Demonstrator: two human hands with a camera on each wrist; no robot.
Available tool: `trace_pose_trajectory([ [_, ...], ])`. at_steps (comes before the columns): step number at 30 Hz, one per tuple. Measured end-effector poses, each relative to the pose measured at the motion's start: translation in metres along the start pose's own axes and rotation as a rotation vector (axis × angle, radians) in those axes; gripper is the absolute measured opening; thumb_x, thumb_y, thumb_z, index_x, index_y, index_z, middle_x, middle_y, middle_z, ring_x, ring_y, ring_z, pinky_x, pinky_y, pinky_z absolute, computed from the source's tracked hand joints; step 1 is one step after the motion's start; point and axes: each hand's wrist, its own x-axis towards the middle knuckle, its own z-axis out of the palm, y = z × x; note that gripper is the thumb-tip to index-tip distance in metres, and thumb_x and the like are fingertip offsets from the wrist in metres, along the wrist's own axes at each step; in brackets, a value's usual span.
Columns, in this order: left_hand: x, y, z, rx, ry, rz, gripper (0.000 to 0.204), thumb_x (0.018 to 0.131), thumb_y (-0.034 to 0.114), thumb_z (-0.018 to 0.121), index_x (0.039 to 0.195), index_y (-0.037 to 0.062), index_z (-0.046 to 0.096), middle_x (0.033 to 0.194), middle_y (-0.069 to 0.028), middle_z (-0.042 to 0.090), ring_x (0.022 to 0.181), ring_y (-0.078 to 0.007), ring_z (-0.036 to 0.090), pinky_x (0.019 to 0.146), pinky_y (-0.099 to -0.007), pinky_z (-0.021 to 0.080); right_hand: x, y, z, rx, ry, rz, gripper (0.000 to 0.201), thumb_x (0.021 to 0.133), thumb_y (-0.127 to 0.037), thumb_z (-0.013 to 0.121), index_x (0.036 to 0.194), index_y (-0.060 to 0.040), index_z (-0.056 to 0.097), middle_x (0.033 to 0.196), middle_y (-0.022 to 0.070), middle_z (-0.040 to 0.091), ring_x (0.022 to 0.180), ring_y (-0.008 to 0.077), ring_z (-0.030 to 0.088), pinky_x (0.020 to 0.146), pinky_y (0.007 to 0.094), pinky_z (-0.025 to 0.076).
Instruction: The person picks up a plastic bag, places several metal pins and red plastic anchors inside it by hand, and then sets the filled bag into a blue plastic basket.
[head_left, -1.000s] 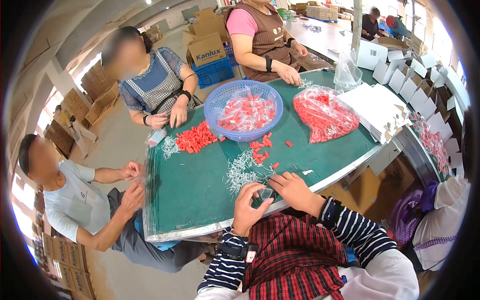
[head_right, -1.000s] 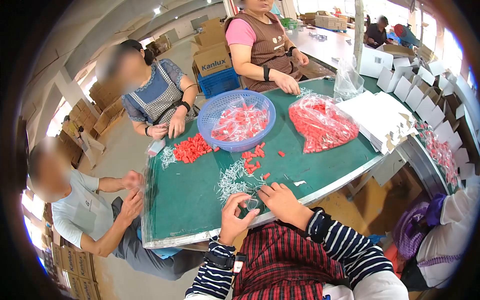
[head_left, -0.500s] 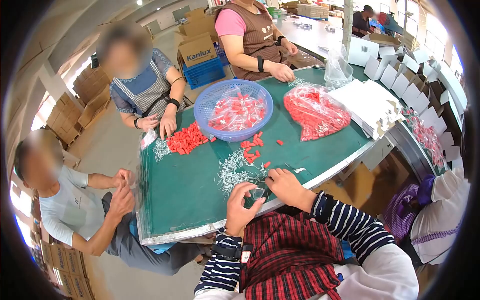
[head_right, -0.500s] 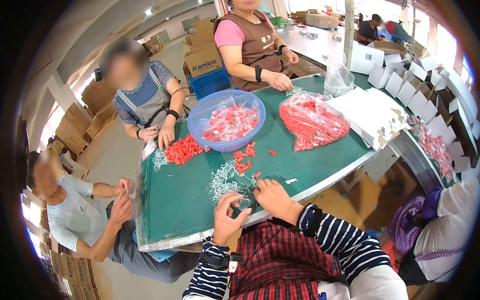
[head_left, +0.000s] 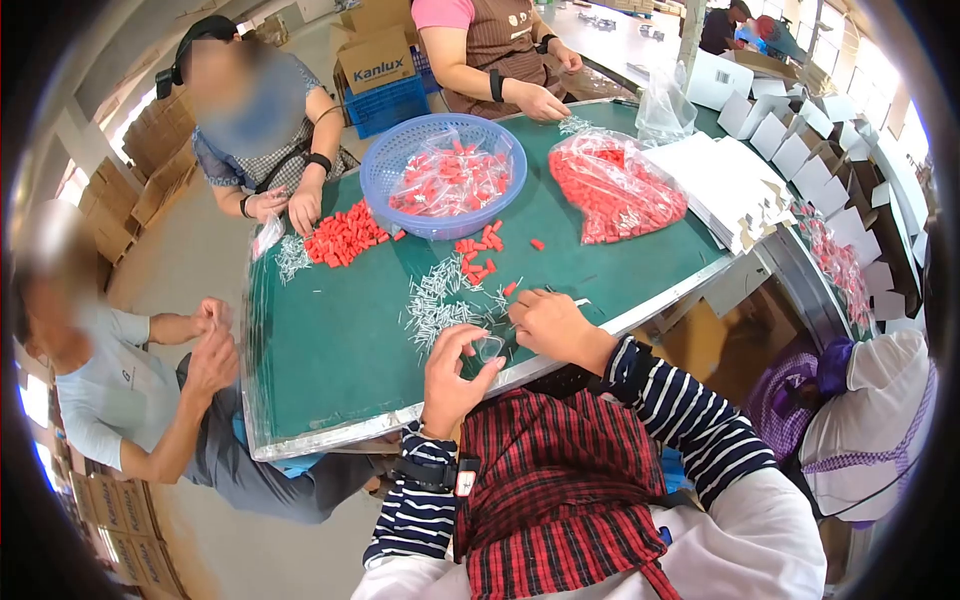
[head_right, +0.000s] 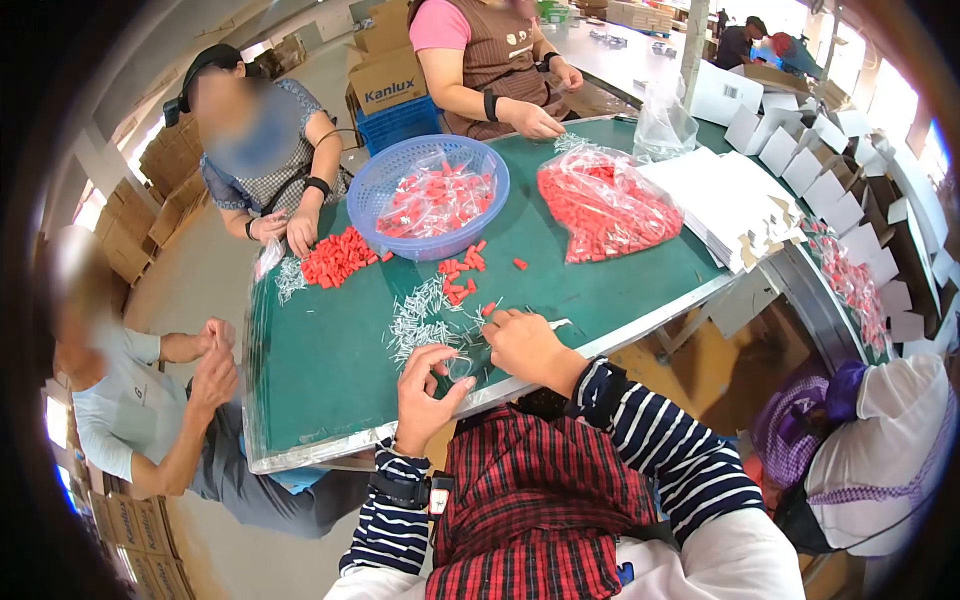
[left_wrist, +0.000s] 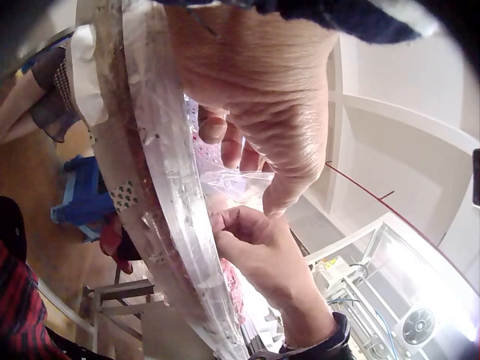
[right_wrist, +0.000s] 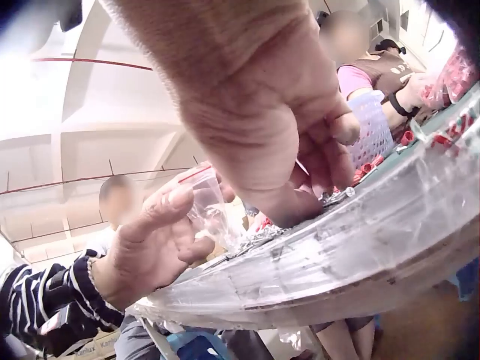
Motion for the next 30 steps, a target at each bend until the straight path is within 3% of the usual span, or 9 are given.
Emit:
trace_pose_trajectory([
  [6, 0.000, 0.000, 0.000, -0.009, -0.008, -0.001, 0.041, 0.066, 0.002, 0.077, 0.103, 0.0055, 0.061, 0.104, -0.0039, 0.056, 0.071, -0.0066, 0.048, 0.048, -0.0187, 0.033, -0.009, 0.012, -0.004, 0.230, 0.043, 0.011, 0.017, 0.076, -0.014, 0.064, 0.092, -0.0071, 0.063, 0.093, 0.0090, 0.059, 0.090, 0.0301, 0.060, 0.076, 0.0404, 0.051],
  [8, 0.001, 0.000, 0.000, -0.014, -0.016, 0.011, 0.040, 0.066, 0.002, 0.077, 0.103, 0.0054, 0.061, 0.103, -0.0036, 0.056, 0.071, -0.0065, 0.047, 0.048, -0.0189, 0.032, -0.013, 0.012, -0.012, 0.293, 0.033, 0.093, 0.021, 0.078, -0.013, 0.065, 0.098, -0.0085, 0.064, 0.096, 0.0080, 0.059, 0.093, 0.0293, 0.060, 0.078, 0.0401, 0.050],
  [12, 0.000, 0.001, 0.000, -0.019, -0.013, -0.004, 0.040, 0.066, 0.002, 0.077, 0.102, 0.0053, 0.061, 0.103, -0.0036, 0.056, 0.070, -0.0063, 0.047, 0.048, -0.0190, 0.032, -0.016, 0.016, -0.015, 0.248, -0.035, 0.110, 0.026, 0.077, -0.013, 0.066, 0.103, -0.0090, 0.063, 0.099, 0.0079, 0.059, 0.096, 0.0282, 0.060, 0.079, 0.0396, 0.050],
  [18, 0.001, 0.003, 0.000, -0.008, -0.019, -0.011, 0.039, 0.066, 0.002, 0.077, 0.101, 0.0052, 0.061, 0.103, -0.0037, 0.056, 0.071, -0.0063, 0.047, 0.048, -0.0192, 0.032, -0.013, 0.016, -0.009, 0.176, 0.045, -0.016, 0.021, 0.077, -0.013, 0.065, 0.096, -0.0066, 0.064, 0.094, 0.0095, 0.059, 0.093, 0.0292, 0.060, 0.078, 0.0392, 0.050],
  [20, 0.001, 0.006, -0.001, 0.001, -0.027, -0.073, 0.039, 0.065, 0.008, 0.077, 0.100, 0.0076, 0.062, 0.102, -0.0045, 0.059, 0.073, -0.0148, 0.053, 0.057, -0.0258, 0.042, -0.011, 0.013, -0.009, 0.131, 0.016, -0.001, 0.015, 0.077, -0.012, 0.065, 0.090, -0.0059, 0.064, 0.091, 0.0103, 0.059, 0.090, 0.0301, 0.060, 0.077, 0.0393, 0.050],
  [30, 0.002, 0.007, -0.002, -0.007, -0.032, -0.066, 0.038, 0.065, 0.008, 0.077, 0.100, 0.0071, 0.062, 0.102, -0.0046, 0.059, 0.074, -0.0155, 0.053, 0.059, -0.0265, 0.043, -0.004, 0.013, -0.011, 0.076, 0.014, -0.076, 0.006, 0.076, -0.011, 0.062, 0.080, -0.0064, 0.064, 0.084, 0.0099, 0.059, 0.084, 0.0291, 0.060, 0.074, 0.0388, 0.050],
])
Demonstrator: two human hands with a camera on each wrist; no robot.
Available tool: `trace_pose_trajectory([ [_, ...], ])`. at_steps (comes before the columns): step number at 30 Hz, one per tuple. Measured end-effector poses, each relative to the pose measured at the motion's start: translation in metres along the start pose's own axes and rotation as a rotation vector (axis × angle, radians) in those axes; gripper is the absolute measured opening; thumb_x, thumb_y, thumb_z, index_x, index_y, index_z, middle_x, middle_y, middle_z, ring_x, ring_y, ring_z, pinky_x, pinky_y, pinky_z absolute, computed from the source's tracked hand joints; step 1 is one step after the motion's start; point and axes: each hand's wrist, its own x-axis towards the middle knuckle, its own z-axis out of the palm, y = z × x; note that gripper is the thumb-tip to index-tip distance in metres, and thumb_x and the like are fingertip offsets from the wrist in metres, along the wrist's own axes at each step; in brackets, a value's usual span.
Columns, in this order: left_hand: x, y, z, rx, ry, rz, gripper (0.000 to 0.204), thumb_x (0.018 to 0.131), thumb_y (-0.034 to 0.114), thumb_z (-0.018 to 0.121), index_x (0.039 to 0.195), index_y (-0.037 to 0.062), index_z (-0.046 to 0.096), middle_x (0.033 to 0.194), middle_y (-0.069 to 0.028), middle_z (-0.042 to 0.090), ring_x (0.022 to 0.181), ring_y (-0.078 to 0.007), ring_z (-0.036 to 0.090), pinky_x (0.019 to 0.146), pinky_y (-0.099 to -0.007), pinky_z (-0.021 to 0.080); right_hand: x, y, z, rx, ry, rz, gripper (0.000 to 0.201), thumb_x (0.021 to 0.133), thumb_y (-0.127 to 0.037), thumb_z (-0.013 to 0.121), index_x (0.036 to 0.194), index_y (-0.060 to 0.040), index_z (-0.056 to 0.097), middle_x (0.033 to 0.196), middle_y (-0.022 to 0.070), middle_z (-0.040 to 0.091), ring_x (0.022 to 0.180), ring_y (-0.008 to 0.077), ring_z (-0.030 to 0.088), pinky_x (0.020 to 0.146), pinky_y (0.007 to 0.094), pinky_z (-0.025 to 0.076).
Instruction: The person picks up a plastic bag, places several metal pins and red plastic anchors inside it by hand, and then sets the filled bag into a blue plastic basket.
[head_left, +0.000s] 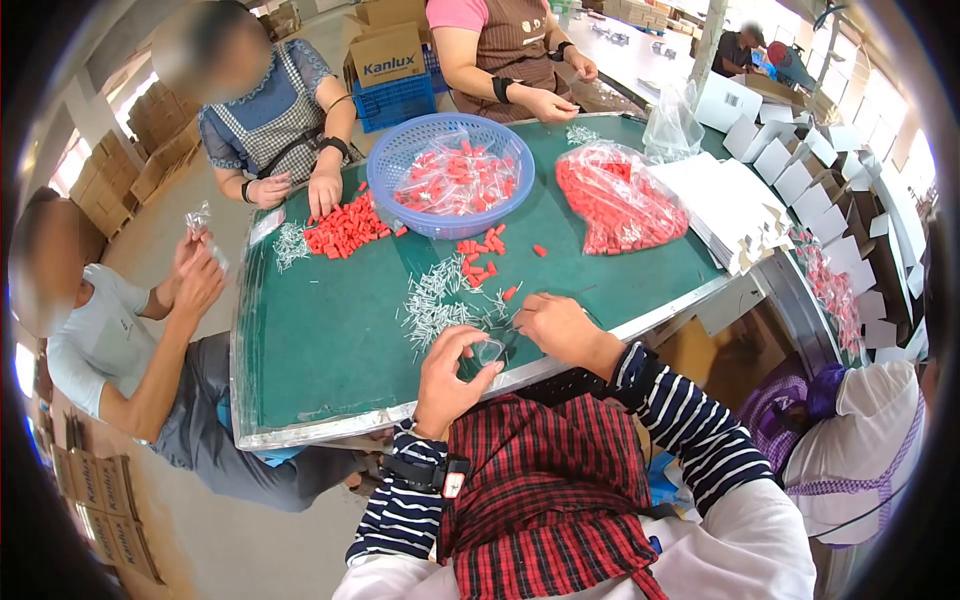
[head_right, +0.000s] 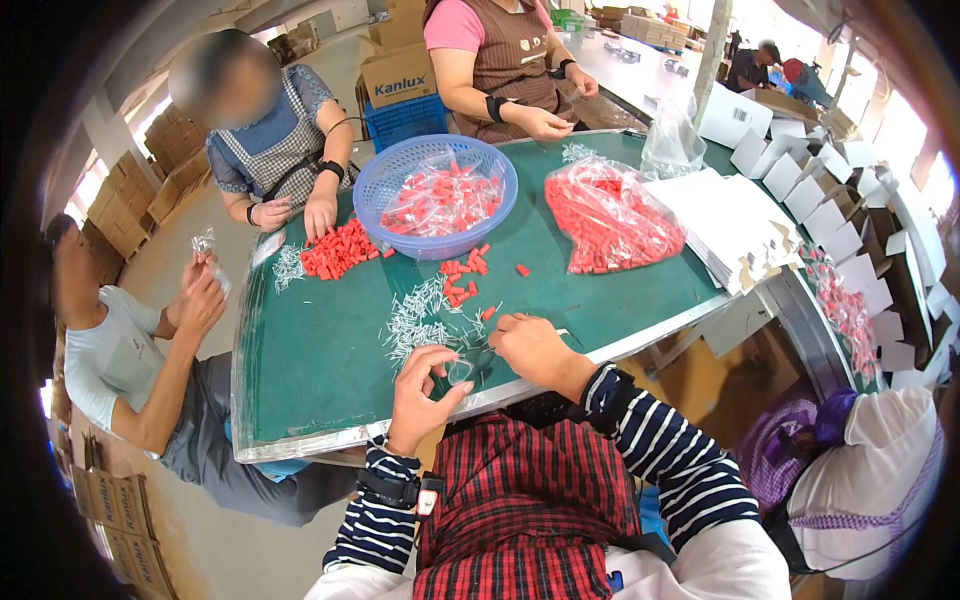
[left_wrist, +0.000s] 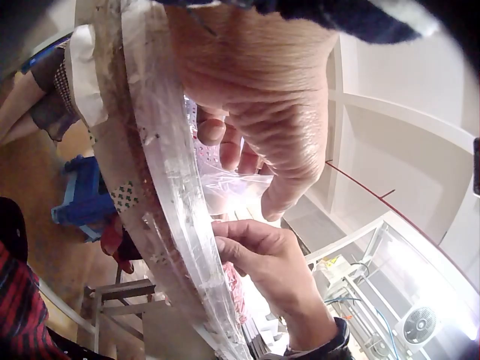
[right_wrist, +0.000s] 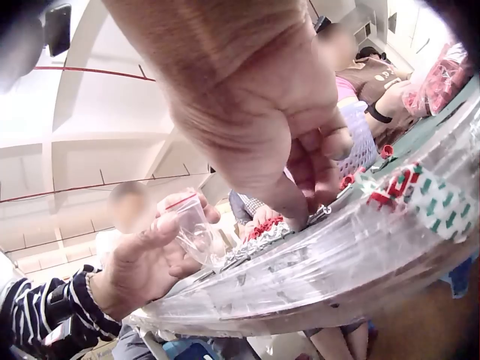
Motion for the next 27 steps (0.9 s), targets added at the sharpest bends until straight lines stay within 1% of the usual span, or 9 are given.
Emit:
trace_pose_trajectory([
  [8, -0.001, -0.006, 0.001, -0.002, -0.006, 0.003, 0.039, 0.065, 0.010, 0.078, 0.100, 0.0073, 0.062, 0.103, -0.0052, 0.058, 0.074, -0.0165, 0.054, 0.061, -0.0274, 0.044, 0.012, 0.007, -0.002, 0.001, -0.063, -0.145, 0.008, 0.073, -0.012, 0.060, 0.076, -0.0054, 0.064, 0.082, 0.0112, 0.061, 0.082, 0.0296, 0.062, 0.072, 0.0399, 0.050],
  [12, -0.001, -0.003, 0.001, 0.005, -0.013, -0.001, 0.039, 0.066, 0.010, 0.078, 0.101, 0.0075, 0.062, 0.103, -0.0052, 0.058, 0.074, -0.0164, 0.054, 0.061, -0.0274, 0.044, 0.023, 0.010, 0.001, -0.042, -0.196, -0.119, 0.009, 0.073, -0.012, 0.059, 0.077, -0.0053, 0.064, 0.080, 0.0109, 0.060, 0.080, 0.0311, 0.061, 0.070, 0.0417, 0.050],
  [14, -0.001, -0.005, 0.002, -0.014, -0.004, 0.030, 0.039, 0.065, 0.004, 0.078, 0.101, 0.0053, 0.062, 0.101, -0.0031, 0.056, 0.074, -0.0090, 0.048, 0.050, -0.0202, 0.033, 0.029, 0.008, 0.001, -0.072, -0.272, -0.094, 0.012, 0.070, -0.014, 0.058, 0.074, -0.0040, 0.063, 0.076, 0.0126, 0.061, 0.076, 0.0328, 0.062, 0.067, 0.0434, 0.050],
  [17, -0.001, -0.005, 0.002, -0.007, 0.005, 0.050, 0.039, 0.065, 0.004, 0.078, 0.101, 0.0055, 0.062, 0.101, -0.0033, 0.057, 0.074, -0.0098, 0.048, 0.050, -0.0208, 0.034, 0.036, 0.000, -0.008, -0.132, -0.353, -0.071, 0.014, 0.068, -0.016, 0.060, 0.073, -0.0029, 0.062, 0.075, 0.0136, 0.062, 0.072, 0.0335, 0.062, 0.065, 0.0440, 0.050],
  [21, -0.001, -0.004, 0.002, -0.009, 0.024, 0.062, 0.040, 0.065, 0.005, 0.079, 0.101, 0.0058, 0.062, 0.101, -0.0036, 0.057, 0.074, -0.0107, 0.049, 0.051, -0.0215, 0.036, 0.033, 0.000, -0.005, -0.138, -0.333, -0.073, 0.017, 0.066, -0.017, 0.060, 0.073, -0.0015, 0.062, 0.075, 0.0158, 0.063, 0.069, 0.0356, 0.061, 0.064, 0.0440, 0.050],
  [23, -0.002, -0.002, 0.000, 0.002, 0.011, 0.001, 0.040, 0.066, 0.011, 0.079, 0.102, 0.0077, 0.062, 0.103, -0.0047, 0.058, 0.074, -0.0155, 0.053, 0.061, -0.0269, 0.044, 0.026, 0.005, -0.006, 0.085, -0.213, -0.017, 0.017, 0.069, -0.016, 0.064, 0.075, 0.0000, 0.061, 0.073, 0.0127, 0.063, 0.064, 0.0266, 0.062, 0.061, 0.0367, 0.050],
  [24, -0.002, -0.003, 0.000, 0.003, 0.022, -0.002, 0.040, 0.066, 0.011, 0.079, 0.102, 0.0077, 0.062, 0.103, -0.0047, 0.058, 0.074, -0.0155, 0.053, 0.061, -0.0269, 0.044, 0.024, 0.005, -0.008, 0.084, -0.217, -0.027, 0.017, 0.069, -0.016, 0.064, 0.075, 0.0000, 0.061, 0.073, 0.0127, 0.063, 0.064, 0.0266, 0.062, 0.061, 0.0367, 0.050],
  [26, -0.001, -0.005, 0.001, -0.004, 0.024, 0.025, 0.040, 0.066, 0.010, 0.079, 0.102, 0.0066, 0.062, 0.102, -0.0052, 0.059, 0.074, -0.0158, 0.053, 0.063, -0.0272, 0.046, 0.019, 0.003, -0.012, 0.721, -0.163, 0.266, 0.018, 0.071, -0.015, 0.068, 0.077, 0.0000, 0.061, 0.066, 0.0073, 0.059, 0.062, 0.0158, 0.059, 0.061, 0.0288, 0.048],
  [27, -0.001, -0.006, 0.001, -0.007, 0.031, 0.020, 0.040, 0.066, 0.010, 0.079, 0.102, 0.0066, 0.062, 0.102, -0.0052, 0.059, 0.074, -0.0158, 0.053, 0.063, -0.0272, 0.046, 0.016, 0.000, -0.010, 1.017, -0.131, 0.342, 0.012, 0.077, -0.009, 0.067, 0.081, -0.0014, 0.060, 0.071, 0.0002, 0.056, 0.066, 0.0063, 0.053, 0.062, 0.0220, 0.045],
])
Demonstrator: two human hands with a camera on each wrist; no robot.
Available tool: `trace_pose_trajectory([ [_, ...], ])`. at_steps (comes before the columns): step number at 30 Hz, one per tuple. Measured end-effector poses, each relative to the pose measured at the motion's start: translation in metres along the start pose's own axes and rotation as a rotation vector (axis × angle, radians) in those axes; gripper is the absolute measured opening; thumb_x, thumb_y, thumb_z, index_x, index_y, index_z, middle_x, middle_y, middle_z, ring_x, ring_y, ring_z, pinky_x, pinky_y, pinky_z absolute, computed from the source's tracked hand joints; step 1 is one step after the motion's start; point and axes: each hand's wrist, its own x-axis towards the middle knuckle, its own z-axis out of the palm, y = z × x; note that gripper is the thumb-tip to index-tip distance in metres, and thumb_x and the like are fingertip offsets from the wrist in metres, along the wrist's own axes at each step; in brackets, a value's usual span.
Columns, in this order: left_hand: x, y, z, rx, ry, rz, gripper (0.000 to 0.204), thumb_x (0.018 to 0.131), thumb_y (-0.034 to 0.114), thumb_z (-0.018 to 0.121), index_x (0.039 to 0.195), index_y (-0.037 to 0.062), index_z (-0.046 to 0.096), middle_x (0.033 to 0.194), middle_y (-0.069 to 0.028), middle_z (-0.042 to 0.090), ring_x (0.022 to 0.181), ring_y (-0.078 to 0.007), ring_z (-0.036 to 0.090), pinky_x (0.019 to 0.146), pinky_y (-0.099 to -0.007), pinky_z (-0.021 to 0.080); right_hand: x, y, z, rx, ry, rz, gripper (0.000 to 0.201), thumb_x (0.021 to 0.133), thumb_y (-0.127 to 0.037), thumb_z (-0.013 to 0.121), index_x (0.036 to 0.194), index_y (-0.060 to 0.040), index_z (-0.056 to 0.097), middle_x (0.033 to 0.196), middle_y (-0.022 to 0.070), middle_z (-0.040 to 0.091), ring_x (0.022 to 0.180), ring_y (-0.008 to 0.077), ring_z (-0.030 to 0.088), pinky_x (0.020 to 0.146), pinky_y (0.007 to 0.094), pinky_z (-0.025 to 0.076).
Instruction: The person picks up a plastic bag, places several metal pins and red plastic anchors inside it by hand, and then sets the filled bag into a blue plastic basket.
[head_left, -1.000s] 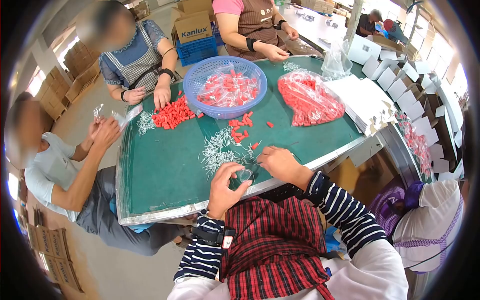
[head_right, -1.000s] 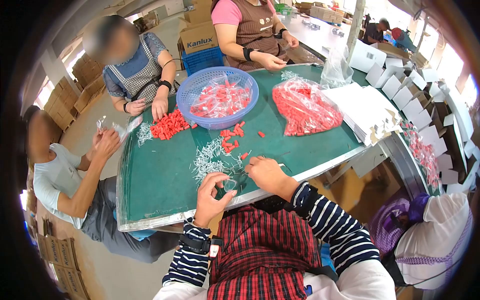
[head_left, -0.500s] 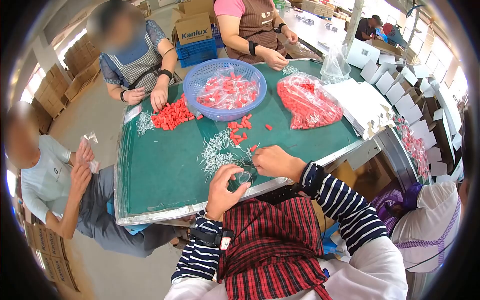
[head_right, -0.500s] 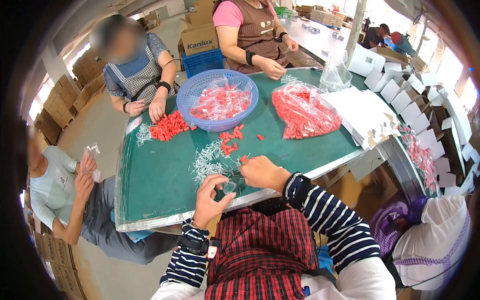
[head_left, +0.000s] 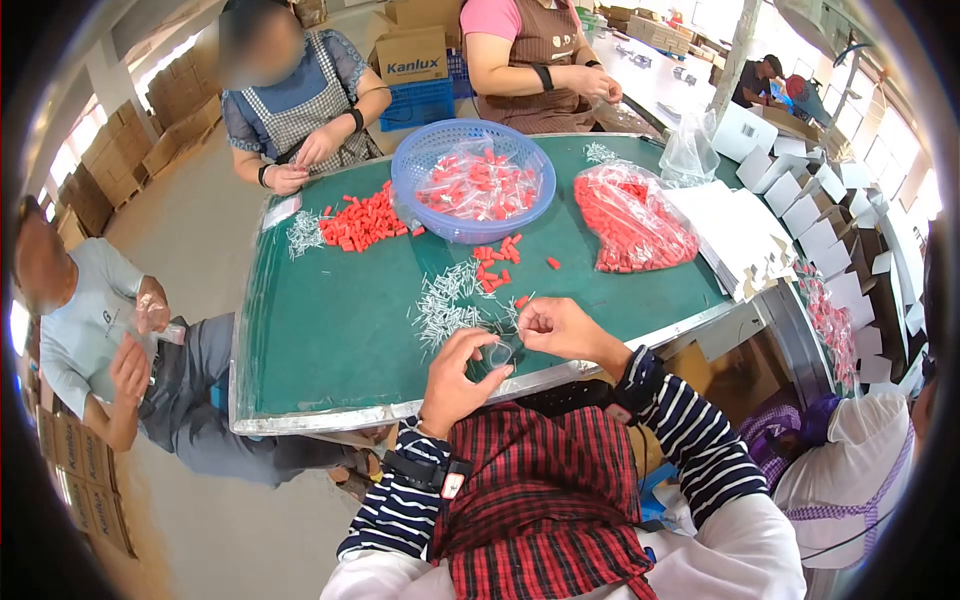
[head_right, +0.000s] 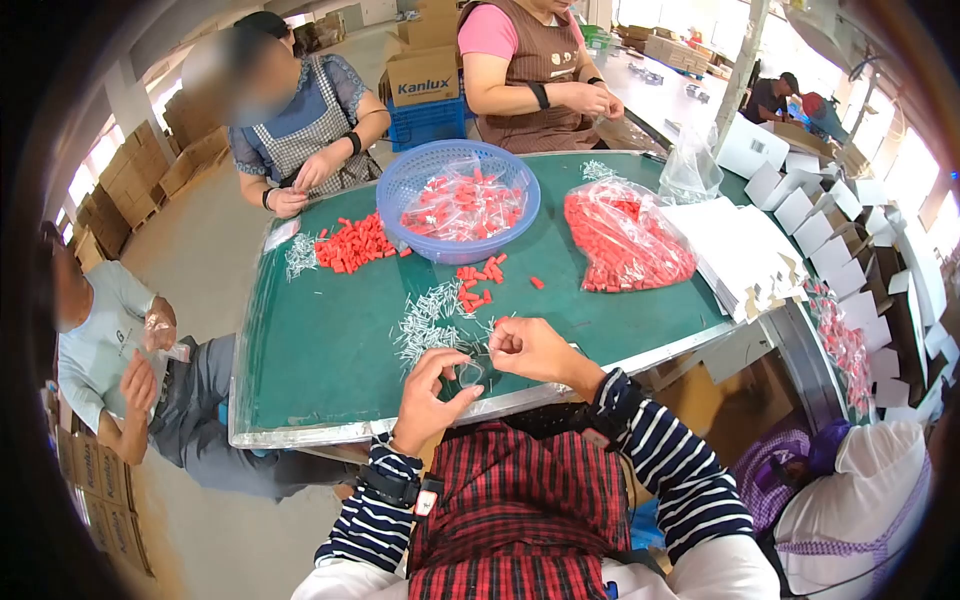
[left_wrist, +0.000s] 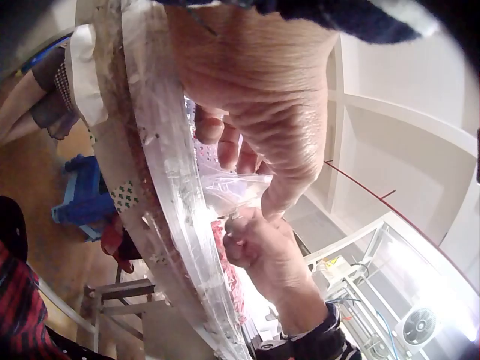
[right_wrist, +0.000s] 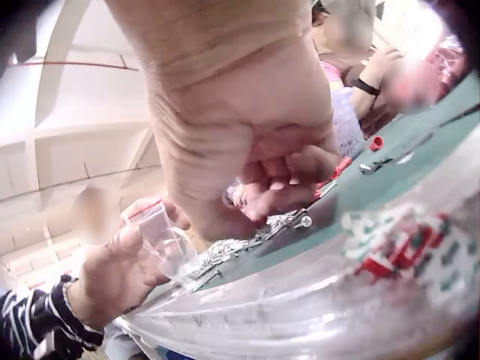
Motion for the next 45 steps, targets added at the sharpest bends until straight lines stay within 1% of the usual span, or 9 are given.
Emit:
trace_pose_trajectory([
  [3, 0.000, -0.002, 0.000, -0.016, -0.005, 0.002, 0.040, 0.066, 0.010, 0.079, 0.102, 0.0052, 0.061, 0.101, -0.0060, 0.059, 0.074, -0.0162, 0.054, 0.065, -0.0274, 0.046, -0.010, -0.013, 0.012, 0.248, 0.008, -0.098, 0.007, 0.081, -0.004, 0.064, 0.087, -0.0023, 0.060, 0.079, -0.0019, 0.057, 0.071, 0.0045, 0.052, 0.064, 0.0212, 0.044],
  [19, 0.001, 0.003, -0.002, -0.017, -0.011, -0.087, 0.038, 0.067, 0.009, 0.079, 0.101, 0.0051, 0.061, 0.097, -0.0041, 0.058, 0.073, -0.0130, 0.053, 0.059, -0.0254, 0.043, -0.002, 0.008, -0.011, 0.009, 0.157, -0.228, 0.015, 0.080, -0.007, 0.067, 0.094, -0.0044, 0.068, 0.088, 0.0052, 0.063, 0.070, 0.0140, 0.057, 0.064, 0.0273, 0.047],
  [27, -0.010, -0.006, -0.021, 0.011, 0.153, 0.039, 0.042, 0.069, 0.012, 0.079, 0.106, 0.0061, 0.060, 0.105, -0.0097, 0.060, 0.082, -0.0203, 0.059, 0.071, -0.0293, 0.050, 0.009, 0.001, -0.023, -0.788, 0.174, -0.526, 0.018, 0.078, -0.010, 0.065, 0.096, -0.0098, 0.066, 0.090, 0.0093, 0.063, 0.085, 0.0297, 0.061, 0.073, 0.0385, 0.050],
  [32, -0.041, 0.002, -0.065, 0.053, 0.308, 0.008, 0.040, 0.071, 0.016, 0.076, 0.107, 0.0075, 0.060, 0.109, -0.0120, 0.059, 0.097, -0.0281, 0.059, 0.079, -0.0346, 0.051, 0.013, -0.020, -0.009, -0.886, 0.025, -0.261, 0.016, 0.079, -0.004, 0.058, 0.093, -0.0051, 0.063, 0.093, 0.0142, 0.059, 0.087, 0.0352, 0.058, 0.074, 0.0406, 0.048],
  [34, -0.048, 0.007, -0.081, 0.091, 0.393, 0.034, 0.040, 0.070, 0.011, 0.076, 0.106, 0.0067, 0.060, 0.107, -0.0127, 0.059, 0.092, -0.0273, 0.060, 0.076, -0.0332, 0.052, 0.018, 0.008, -0.022, -0.956, 0.022, -0.519, 0.010, 0.080, 0.001, 0.055, 0.089, -0.0007, 0.058, 0.089, 0.0174, 0.057, 0.084, 0.0371, 0.057, 0.072, 0.0425, 0.047],
  [37, -0.053, -0.006, -0.073, -0.017, 0.434, 0.021, 0.042, 0.070, 0.009, 0.073, 0.109, 0.0070, 0.058, 0.107, -0.0128, 0.057, 0.091, -0.0280, 0.060, 0.076, -0.0340, 0.052, 0.024, 0.007, -0.031, -0.967, -0.104, -0.243, 0.005, 0.082, 0.000, 0.052, 0.087, 0.0004, 0.054, 0.084, 0.0205, 0.052, 0.084, 0.0392, 0.053, 0.078, 0.0426, 0.045],
  [40, -0.051, -0.010, -0.069, -0.050, 0.421, 0.004, 0.042, 0.071, 0.011, 0.071, 0.109, 0.0067, 0.055, 0.107, -0.0124, 0.054, 0.086, -0.0296, 0.060, 0.071, -0.0371, 0.051, 0.048, 0.050, -0.069, -1.176, -0.202, -0.572, 0.019, 0.088, -0.008, 0.049, 0.104, -0.0007, 0.056, 0.095, 0.0170, 0.057, 0.089, 0.0341, 0.056, 0.088, 0.0398, 0.043],
  [42, -0.051, -0.021, -0.061, 0.021, 0.400, 0.049, 0.042, 0.070, 0.016, 0.070, 0.107, 0.0071, 0.052, 0.107, -0.0123, 0.053, 0.088, -0.0314, 0.059, 0.070, -0.0388, 0.050, 0.074, 0.048, -0.077, -1.054, -0.192, -0.122, 0.014, 0.086, -0.001, 0.048, 0.097, 0.0019, 0.057, 0.100, 0.0219, 0.057, 0.096, 0.0405, 0.054, 0.090, 0.0396, 0.044],
  [45, -0.048, -0.029, -0.053, 0.109, 0.402, 0.062, 0.042, 0.070, 0.020, 0.069, 0.106, 0.0081, 0.051, 0.109, -0.0125, 0.051, 0.094, -0.0324, 0.056, 0.072, -0.0400, 0.048, 0.104, 0.039, -0.065, -1.046, -0.246, -0.367, 0.017, 0.089, -0.005, 0.054, 0.103, 0.0018, 0.060, 0.109, 0.0207, 0.058, 0.094, 0.0360, 0.057, 0.088, 0.0380, 0.046],
])
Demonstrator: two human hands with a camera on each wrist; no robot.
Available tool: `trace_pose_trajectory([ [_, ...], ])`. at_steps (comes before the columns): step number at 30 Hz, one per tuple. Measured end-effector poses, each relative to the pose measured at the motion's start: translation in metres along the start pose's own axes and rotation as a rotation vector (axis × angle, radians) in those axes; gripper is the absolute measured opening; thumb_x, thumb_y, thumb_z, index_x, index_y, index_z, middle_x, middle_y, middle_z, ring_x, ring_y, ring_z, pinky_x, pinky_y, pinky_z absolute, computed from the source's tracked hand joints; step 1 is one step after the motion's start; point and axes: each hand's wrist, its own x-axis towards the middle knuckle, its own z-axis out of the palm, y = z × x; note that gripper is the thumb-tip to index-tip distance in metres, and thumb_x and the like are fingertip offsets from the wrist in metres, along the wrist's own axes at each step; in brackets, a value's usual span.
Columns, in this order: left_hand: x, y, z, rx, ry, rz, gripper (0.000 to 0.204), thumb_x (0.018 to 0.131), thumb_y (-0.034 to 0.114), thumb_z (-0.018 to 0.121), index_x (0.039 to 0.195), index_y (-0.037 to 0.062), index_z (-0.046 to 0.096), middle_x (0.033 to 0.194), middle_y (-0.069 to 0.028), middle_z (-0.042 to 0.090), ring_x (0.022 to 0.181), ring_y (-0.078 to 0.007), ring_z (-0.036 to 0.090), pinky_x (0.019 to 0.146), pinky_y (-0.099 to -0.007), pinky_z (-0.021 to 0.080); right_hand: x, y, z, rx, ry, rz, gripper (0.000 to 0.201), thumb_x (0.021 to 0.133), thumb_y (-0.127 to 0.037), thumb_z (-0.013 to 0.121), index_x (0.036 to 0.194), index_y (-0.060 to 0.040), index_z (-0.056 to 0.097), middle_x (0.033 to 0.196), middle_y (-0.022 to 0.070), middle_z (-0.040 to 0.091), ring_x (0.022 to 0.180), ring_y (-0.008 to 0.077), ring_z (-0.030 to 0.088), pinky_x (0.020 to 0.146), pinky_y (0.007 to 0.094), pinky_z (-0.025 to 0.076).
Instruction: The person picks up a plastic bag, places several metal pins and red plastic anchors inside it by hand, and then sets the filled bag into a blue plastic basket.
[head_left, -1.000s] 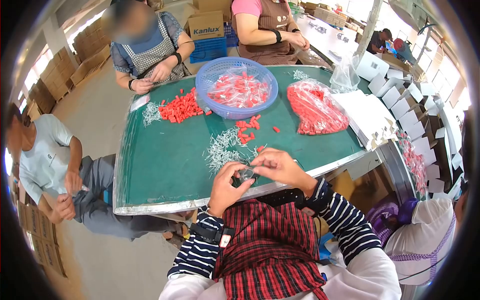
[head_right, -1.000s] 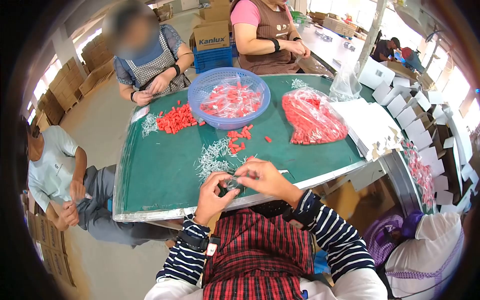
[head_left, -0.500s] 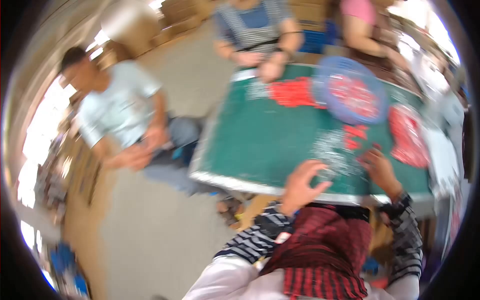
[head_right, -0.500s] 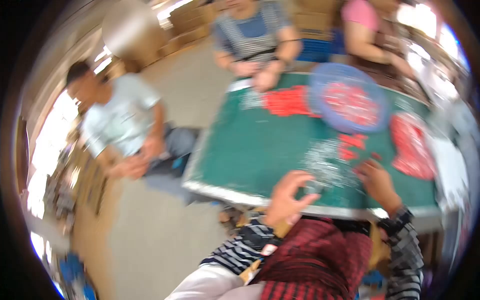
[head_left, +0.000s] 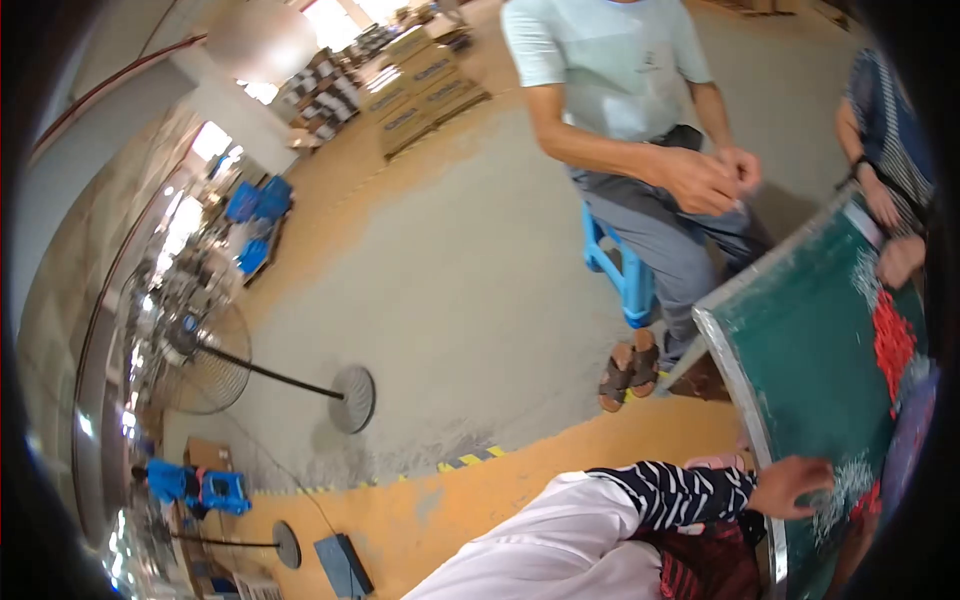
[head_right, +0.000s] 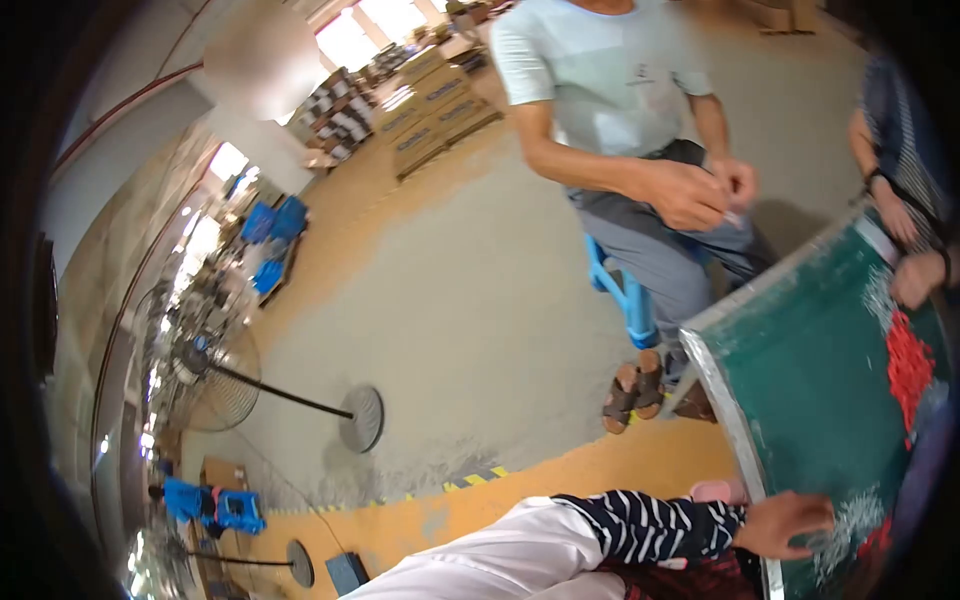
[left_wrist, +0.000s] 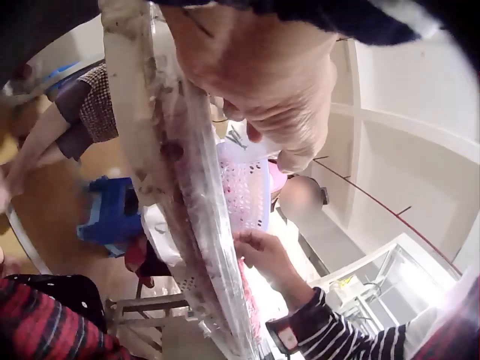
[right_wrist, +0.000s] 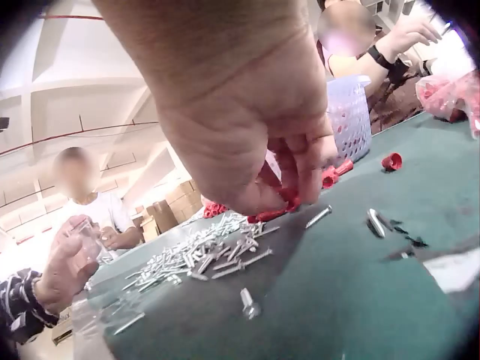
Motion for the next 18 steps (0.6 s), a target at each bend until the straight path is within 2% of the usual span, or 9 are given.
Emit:
trace_pose_trajectory([
  [3, 0.000, 0.001, -0.003, -0.006, -0.041, -0.050, 0.042, 0.071, 0.022, 0.068, 0.106, 0.0089, 0.051, 0.110, -0.0125, 0.050, 0.098, -0.0326, 0.054, 0.074, -0.0413, 0.045, 0.015, -0.015, -0.007, 0.024, 0.056, -0.138, 0.021, 0.091, -0.009, 0.059, 0.109, 0.0018, 0.063, 0.117, 0.0195, 0.060, 0.093, 0.0315, 0.060, 0.086, 0.0364, 0.049],
  [6, -0.003, 0.001, 0.006, 0.002, -0.027, -0.079, 0.040, 0.070, 0.022, 0.068, 0.104, 0.0091, 0.050, 0.106, -0.0124, 0.049, 0.098, -0.0331, 0.052, 0.073, -0.0434, 0.043, 0.019, -0.045, -0.013, 0.205, 0.145, -0.075, 0.017, 0.089, -0.003, 0.059, 0.104, 0.0041, 0.065, 0.097, 0.0189, 0.063, 0.083, 0.0290, 0.060, 0.076, 0.0350, 0.052],
  [7, -0.004, -0.007, 0.013, -0.022, -0.010, -0.056, 0.042, 0.066, 0.021, 0.068, 0.102, 0.0087, 0.052, 0.104, -0.0130, 0.050, 0.098, -0.0342, 0.052, 0.076, -0.0431, 0.043, 0.024, -0.068, -0.030, -0.068, 0.179, -0.289, 0.017, 0.089, -0.002, 0.059, 0.103, 0.0055, 0.064, 0.098, 0.0222, 0.063, 0.085, 0.0290, 0.061, 0.076, 0.0357, 0.053],
  [8, -0.003, -0.011, 0.016, -0.046, 0.008, -0.034, 0.043, 0.061, 0.021, 0.069, 0.099, 0.0083, 0.053, 0.102, -0.0136, 0.051, 0.097, -0.0353, 0.052, 0.078, -0.0429, 0.043, 0.028, -0.066, -0.030, -0.060, 0.179, -0.301, 0.017, 0.089, -0.002, 0.059, 0.103, 0.0055, 0.064, 0.098, 0.0222, 0.063, 0.085, 0.0290, 0.061, 0.076, 0.0357, 0.053],
  [13, -0.005, -0.013, 0.023, 0.005, -0.031, -0.047, 0.045, 0.059, 0.022, 0.071, 0.099, 0.0091, 0.053, 0.103, -0.0128, 0.050, 0.098, -0.0338, 0.052, 0.077, -0.0424, 0.042, 0.023, -0.041, -0.022, 0.226, 0.059, -0.040, 0.018, 0.088, -0.002, 0.059, 0.104, 0.0053, 0.064, 0.103, 0.0248, 0.063, 0.089, 0.0312, 0.061, 0.078, 0.0375, 0.052],
  [14, -0.006, -0.014, 0.026, 0.034, 0.019, 0.004, 0.045, 0.060, 0.022, 0.071, 0.100, 0.0096, 0.053, 0.103, -0.0124, 0.050, 0.097, -0.0335, 0.052, 0.077, -0.0423, 0.042, 0.024, -0.043, -0.020, 0.286, 0.039, 0.015, 0.018, 0.088, -0.002, 0.060, 0.104, 0.0052, 0.064, 0.104, 0.0253, 0.063, 0.090, 0.0317, 0.061, 0.078, 0.0379, 0.052],
  [16, -0.006, -0.017, 0.024, 0.076, 0.068, 0.058, 0.046, 0.060, 0.022, 0.071, 0.100, 0.0100, 0.053, 0.103, -0.0121, 0.050, 0.097, -0.0332, 0.052, 0.077, -0.0423, 0.042, 0.025, -0.052, -0.017, 0.200, 0.101, -0.077, 0.018, 0.088, -0.003, 0.059, 0.104, 0.0048, 0.064, 0.107, 0.0265, 0.062, 0.092, 0.0340, 0.060, 0.078, 0.0389, 0.051],
  [17, -0.006, -0.017, 0.022, 0.027, 0.023, 0.020, 0.047, 0.060, 0.022, 0.071, 0.101, 0.0102, 0.052, 0.102, -0.0117, 0.050, 0.097, -0.0329, 0.052, 0.077, -0.0422, 0.042, 0.025, -0.056, -0.017, 0.102, 0.152, -0.160, 0.019, 0.088, -0.003, 0.059, 0.105, 0.0043, 0.064, 0.111, 0.0277, 0.060, 0.094, 0.0362, 0.060, 0.079, 0.0399, 0.051],
  [18, -0.007, -0.016, 0.021, -0.027, -0.023, -0.020, 0.047, 0.060, 0.022, 0.071, 0.102, 0.0104, 0.052, 0.102, -0.0113, 0.050, 0.097, -0.0326, 0.052, 0.077, -0.0422, 0.042, 0.023, -0.054, -0.016, 0.106, 0.154, -0.161, 0.019, 0.088, -0.003, 0.059, 0.105, 0.0043, 0.064, 0.111, 0.0277, 0.060, 0.094, 0.0362, 0.060, 0.079, 0.0399, 0.051],
])
